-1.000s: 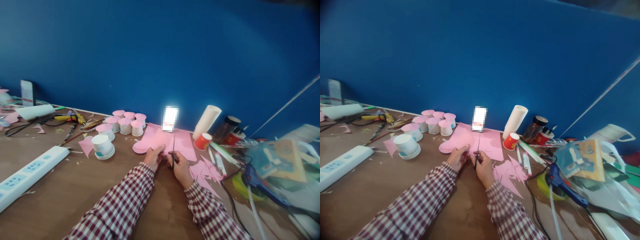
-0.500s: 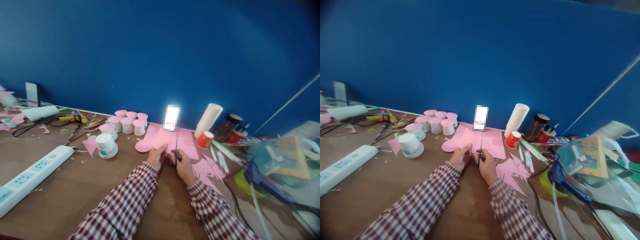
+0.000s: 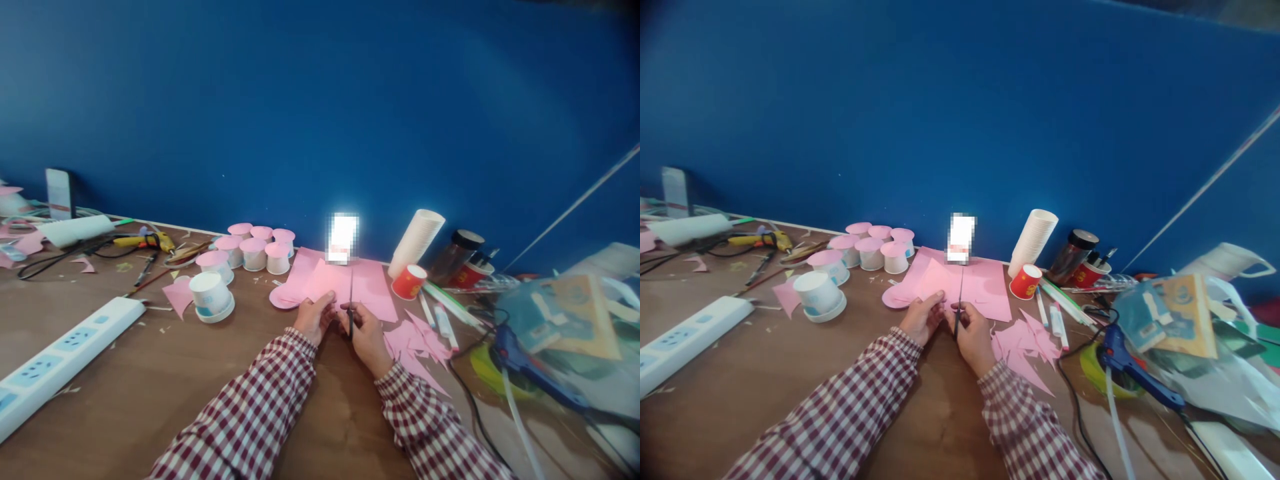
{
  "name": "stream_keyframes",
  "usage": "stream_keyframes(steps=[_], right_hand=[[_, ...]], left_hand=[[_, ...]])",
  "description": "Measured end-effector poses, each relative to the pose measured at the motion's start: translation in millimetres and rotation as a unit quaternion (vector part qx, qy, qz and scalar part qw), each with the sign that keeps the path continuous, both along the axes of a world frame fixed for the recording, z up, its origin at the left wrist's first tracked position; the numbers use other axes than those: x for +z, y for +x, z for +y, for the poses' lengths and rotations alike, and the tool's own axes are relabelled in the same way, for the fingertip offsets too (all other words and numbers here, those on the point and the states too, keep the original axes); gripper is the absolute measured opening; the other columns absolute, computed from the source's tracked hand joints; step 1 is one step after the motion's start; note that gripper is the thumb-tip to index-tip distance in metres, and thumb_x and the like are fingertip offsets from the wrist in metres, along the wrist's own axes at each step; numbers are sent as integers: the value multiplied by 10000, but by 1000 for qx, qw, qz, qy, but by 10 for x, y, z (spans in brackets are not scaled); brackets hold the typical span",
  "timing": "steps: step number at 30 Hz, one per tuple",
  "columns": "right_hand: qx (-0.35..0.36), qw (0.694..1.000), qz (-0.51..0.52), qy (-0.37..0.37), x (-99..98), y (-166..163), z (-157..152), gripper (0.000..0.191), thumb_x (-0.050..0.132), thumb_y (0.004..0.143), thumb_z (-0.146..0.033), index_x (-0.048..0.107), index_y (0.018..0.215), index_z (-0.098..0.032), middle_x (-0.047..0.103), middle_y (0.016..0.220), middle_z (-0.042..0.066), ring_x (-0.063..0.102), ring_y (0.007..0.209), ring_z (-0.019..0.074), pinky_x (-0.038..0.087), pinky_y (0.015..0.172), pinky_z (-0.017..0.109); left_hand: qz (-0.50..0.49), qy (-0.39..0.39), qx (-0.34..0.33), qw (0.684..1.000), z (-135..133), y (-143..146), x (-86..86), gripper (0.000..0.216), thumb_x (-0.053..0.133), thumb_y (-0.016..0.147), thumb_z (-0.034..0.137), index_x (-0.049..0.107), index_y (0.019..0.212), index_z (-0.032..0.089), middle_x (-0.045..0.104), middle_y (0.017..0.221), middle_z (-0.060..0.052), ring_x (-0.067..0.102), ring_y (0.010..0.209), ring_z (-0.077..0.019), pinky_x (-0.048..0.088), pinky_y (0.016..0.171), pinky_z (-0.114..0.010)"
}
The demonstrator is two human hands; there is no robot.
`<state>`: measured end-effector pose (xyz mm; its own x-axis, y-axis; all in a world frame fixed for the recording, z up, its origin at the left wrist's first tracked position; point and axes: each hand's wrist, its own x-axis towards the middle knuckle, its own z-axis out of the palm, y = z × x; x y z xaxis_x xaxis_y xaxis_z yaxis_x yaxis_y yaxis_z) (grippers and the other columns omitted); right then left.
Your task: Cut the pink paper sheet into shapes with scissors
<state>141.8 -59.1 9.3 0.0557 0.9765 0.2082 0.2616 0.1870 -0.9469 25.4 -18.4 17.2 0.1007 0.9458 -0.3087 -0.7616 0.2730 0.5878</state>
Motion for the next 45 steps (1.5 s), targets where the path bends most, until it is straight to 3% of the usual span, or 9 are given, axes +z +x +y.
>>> stream_keyframes(steps=[16,22,36,45], right_hand=[[49,999,3,11,19,-8,-21,288,590,814,-351,585,1038,-170,691,822,65,645,715,186,510,628,278],[68,997,-20,32,-17,-5,-23,266,568,836,-348,595,1044,-184,690,903,81,644,807,207,519,733,322],[77,996,-21,37,18,-6,-26,240,555,840,-330,607,1020,-179,679,863,60,618,728,181,499,658,279],[68,996,-38,34,22,-3,-28,247,546,849,-348,619,1015,-180,671,850,54,594,686,170,487,645,269]], left_hand=[[15,6,7,1000,-11,43,-55,249,800,537,185,611,665,87,581,518,5,523,449,-55,402,404,-140],[28,28,-2,999,-53,87,-47,287,788,543,245,527,556,127,472,421,51,470,398,-73,386,410,-201],[36,23,-11,999,-60,114,-62,274,782,535,233,574,674,119,593,527,-13,611,541,-164,490,509,-272],[41,21,0,999,-63,120,-59,254,781,528,233,581,629,114,594,516,-26,602,526,-156,491,509,-267]])
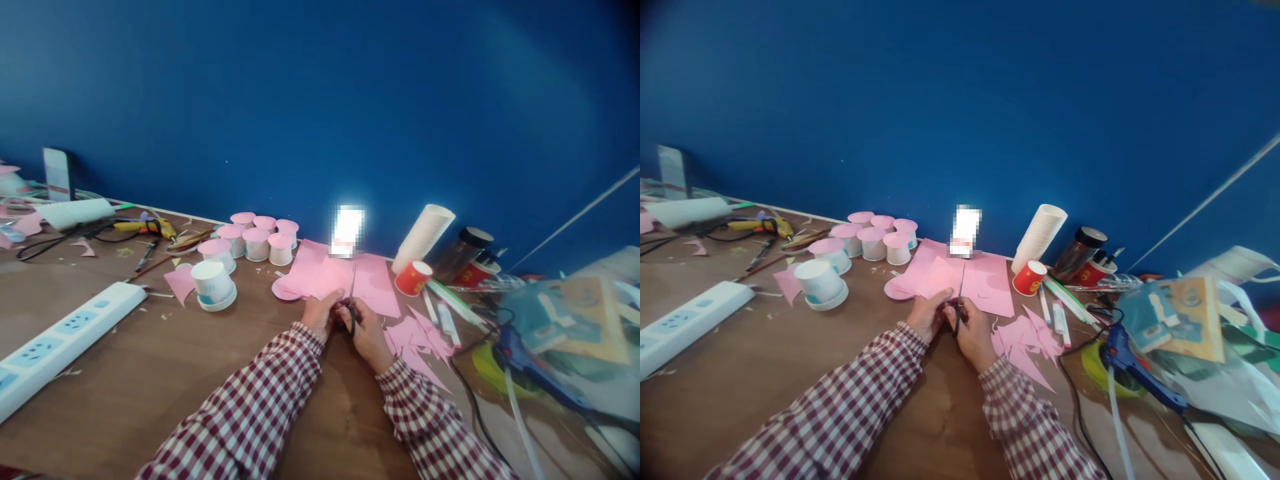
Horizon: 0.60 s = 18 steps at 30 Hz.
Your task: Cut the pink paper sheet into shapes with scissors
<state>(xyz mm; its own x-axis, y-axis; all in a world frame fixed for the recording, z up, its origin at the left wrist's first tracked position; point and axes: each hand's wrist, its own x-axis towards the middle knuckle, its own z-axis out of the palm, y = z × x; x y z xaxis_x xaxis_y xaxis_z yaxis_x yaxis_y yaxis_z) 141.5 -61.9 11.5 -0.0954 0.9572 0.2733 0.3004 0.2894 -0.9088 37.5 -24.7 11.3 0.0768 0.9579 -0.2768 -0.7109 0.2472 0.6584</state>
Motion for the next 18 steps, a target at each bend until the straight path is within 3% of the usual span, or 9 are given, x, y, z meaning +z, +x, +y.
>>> stream_keyframes(steps=[11,18], right_hand=[[12,1000,10,-1,20,-11,3,223,538,856,-352,625,959,-175,629,731,31,565,648,162,481,646,270],[19,1000,7,-4,15,-10,10,219,538,862,-355,604,967,-174,626,760,33,571,681,166,486,673,275]], left_hand=[[3,-8,2,1000,3,2,-5,251,778,530,238,559,571,123,543,455,1,542,445,-121,437,439,-237],[-3,-6,7,1000,0,2,-4,268,782,525,243,548,582,125,537,458,13,532,434,-113,435,443,-236]])
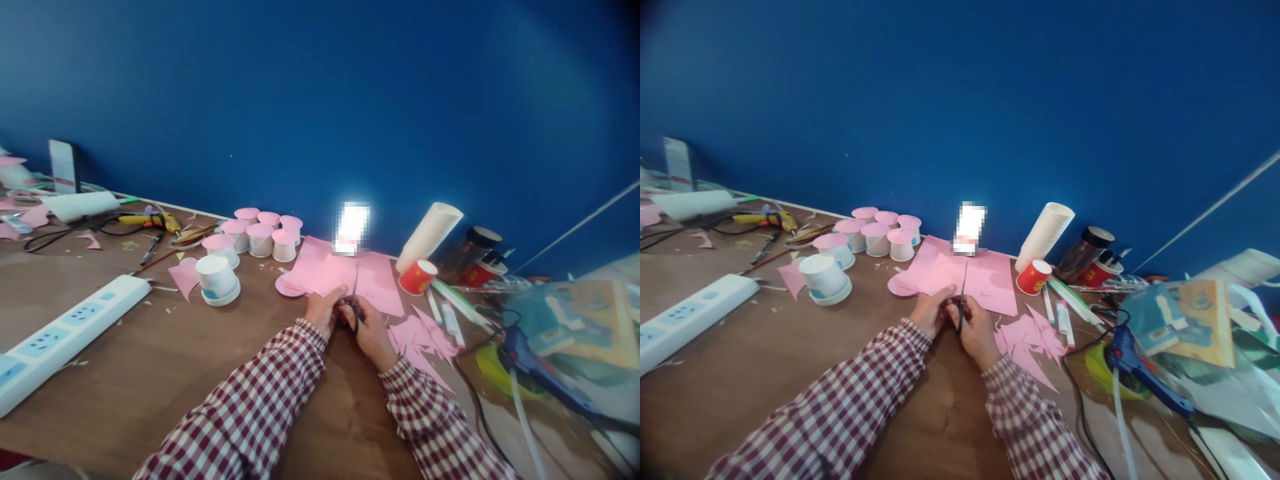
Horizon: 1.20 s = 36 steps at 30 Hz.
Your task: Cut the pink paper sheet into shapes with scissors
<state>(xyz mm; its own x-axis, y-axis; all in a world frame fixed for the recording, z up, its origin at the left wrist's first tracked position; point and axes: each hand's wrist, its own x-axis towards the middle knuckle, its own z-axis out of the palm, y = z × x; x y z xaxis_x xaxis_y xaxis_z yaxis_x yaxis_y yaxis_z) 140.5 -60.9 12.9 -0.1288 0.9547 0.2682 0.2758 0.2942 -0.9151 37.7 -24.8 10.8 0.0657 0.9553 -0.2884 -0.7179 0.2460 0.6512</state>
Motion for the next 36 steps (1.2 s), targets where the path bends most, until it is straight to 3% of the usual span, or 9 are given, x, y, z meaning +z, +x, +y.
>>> stream_keyframes(steps=[12,18,25,36], right_hand=[[4,1000,-6,-3,-40,10,10,222,545,863,-352,595,1001,-186,648,831,46,597,727,173,494,694,280],[-2,1000,-16,-3,-58,15,21,271,545,861,-356,601,1058,-178,643,770,34,589,688,170,492,662,276],[2,1000,-10,-6,-66,14,23,275,553,860,-348,597,1072,-180,671,916,66,609,734,173,500,694,285],[0,1000,-14,-9,-70,18,27,293,554,859,-354,595,1091,-180,670,904,65,608,734,176,498,687,281]], left_hand=[[-9,-6,8,1000,-15,0,31,274,782,526,240,542,594,126,546,471,8,542,445,-118,450,446,-238],[-11,1,2,1000,-20,3,40,272,781,530,242,558,633,124,582,513,-8,554,455,-123,457,450,-245],[-19,-9,4,1000,-15,0,46,270,781,525,224,565,649,118,580,516,-5,563,476,-126,468,469,-249],[-22,-6,0,1000,-2,-1,37,253,771,538,223,557,631,125,578,507,-7,556,464,-120,450,457,-238]])
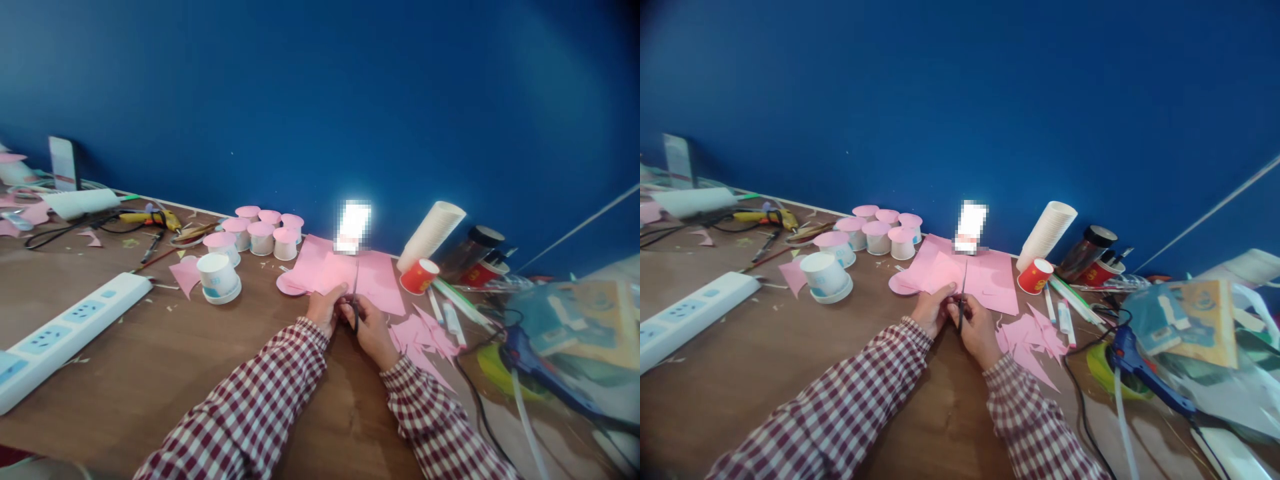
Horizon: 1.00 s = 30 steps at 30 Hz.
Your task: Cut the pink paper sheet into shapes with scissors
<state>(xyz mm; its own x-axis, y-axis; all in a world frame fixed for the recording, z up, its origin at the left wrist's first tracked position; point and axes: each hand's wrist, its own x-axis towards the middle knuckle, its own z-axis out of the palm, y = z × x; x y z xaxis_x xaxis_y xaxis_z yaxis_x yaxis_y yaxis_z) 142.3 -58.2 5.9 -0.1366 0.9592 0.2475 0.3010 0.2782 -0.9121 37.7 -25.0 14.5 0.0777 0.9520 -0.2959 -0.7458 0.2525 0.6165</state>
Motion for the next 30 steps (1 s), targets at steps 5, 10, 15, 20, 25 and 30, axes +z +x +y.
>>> stream_keyframes(steps=[5,10,15,20,25,30], right_hand=[[-1,1000,-9,-2,5,0,0,292,551,860,-359,595,1087,-179,667,888,59,601,721,173,490,679,277],[-3,1000,-8,2,9,-2,-4,283,551,861,-356,599,1074,-175,652,815,43,584,695,170,488,676,278],[1,1000,-9,5,26,-3,-9,276,550,863,-352,600,1071,-178,647,809,43,579,689,169,484,674,280],[-2,1000,-1,4,47,-13,-13,285,546,857,-379,611,1045,-176,659,826,50,595,706,176,491,673,281],[5,1000,9,-1,45,-12,-11,264,550,857,-367,613,1034,-181,652,819,45,596,722,171,496,685,280],[10,1000,14,-5,39,-9,-7,281,549,858,-368,608,1050,-172,653,836,50,593,727,169,497,687,281]], left_hand=[[3,0,6,1000,0,10,-6,261,778,530,229,557,624,127,565,492,2,552,462,-119,454,464,-241],[8,3,7,1000,-3,10,-27,276,787,522,242,558,623,126,541,480,18,551,464,-120,458,474,-245],[10,3,6,1000,-4,9,-13,277,788,523,249,567,629,120,563,508,3,558,480,-124,461,478,-250],[10,-2,5,1000,-16,9,5,282,790,516,252,567,630,122,554,498,8,551,472,-124,449,462,-246],[11,0,8,1000,-18,8,-12,280,788,522,257,551,593,126,532,473,20,513,429,-102,422,436,-232],[17,2,7,1000,-10,7,-17,278,786,529,261,551,587,124,536,472,17,498,409,-93,407,417,-225]])
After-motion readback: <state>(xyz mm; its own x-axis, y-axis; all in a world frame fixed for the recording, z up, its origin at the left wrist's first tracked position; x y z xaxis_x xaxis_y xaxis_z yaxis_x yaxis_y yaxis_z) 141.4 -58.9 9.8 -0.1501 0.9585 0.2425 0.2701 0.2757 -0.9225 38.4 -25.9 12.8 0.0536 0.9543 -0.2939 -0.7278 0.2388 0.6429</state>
